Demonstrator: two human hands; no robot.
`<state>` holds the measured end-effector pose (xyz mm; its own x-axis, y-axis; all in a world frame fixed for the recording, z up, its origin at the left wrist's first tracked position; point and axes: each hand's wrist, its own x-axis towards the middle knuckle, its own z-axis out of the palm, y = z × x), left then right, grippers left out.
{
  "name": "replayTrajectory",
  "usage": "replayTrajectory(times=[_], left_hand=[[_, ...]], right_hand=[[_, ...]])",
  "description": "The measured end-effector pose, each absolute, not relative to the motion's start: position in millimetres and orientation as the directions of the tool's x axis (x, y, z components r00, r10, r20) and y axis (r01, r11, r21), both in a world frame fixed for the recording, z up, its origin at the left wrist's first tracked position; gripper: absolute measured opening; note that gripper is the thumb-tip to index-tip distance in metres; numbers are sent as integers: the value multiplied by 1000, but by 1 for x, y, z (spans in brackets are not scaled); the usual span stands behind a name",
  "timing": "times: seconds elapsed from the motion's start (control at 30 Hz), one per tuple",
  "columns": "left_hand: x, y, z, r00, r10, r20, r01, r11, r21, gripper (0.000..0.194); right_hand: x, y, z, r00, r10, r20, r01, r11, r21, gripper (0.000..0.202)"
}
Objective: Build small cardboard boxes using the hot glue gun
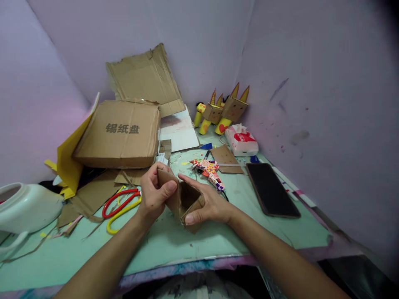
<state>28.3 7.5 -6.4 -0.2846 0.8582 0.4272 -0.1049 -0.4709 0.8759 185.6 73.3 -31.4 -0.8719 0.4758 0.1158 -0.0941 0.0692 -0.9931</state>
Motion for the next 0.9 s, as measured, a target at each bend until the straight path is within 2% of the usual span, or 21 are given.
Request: replayTrajectory(times=[0.13,0.3,0.53,0.63,0.77,0.9], left_hand=[[28,7,-8,-332,861,385,63,-388,920,39],[33,6,1,-326,862,387,230,-325,917,35],[38,7,8,-302,884,358,362,-242,900,36],[37,6,7,-293,899,325,327,-225,918,35],[35,5,3,-279,928,247,73,-236,969,42],[28,7,3,-349,870,347,-13,-375,927,57]], right_hand=[[185,72,-30,-859,490,146,-125,74,-989,106],[184,71,-30,-860,483,162,-145,73,-987,96],[184,70,-32,-873,430,228,-232,45,-972,80],[185,71,-33,-879,422,221,-223,46,-974,78],[186,73,-31,-886,421,197,-202,31,-979,92],[189,75,-31,-889,430,159,-213,-82,-974,97]])
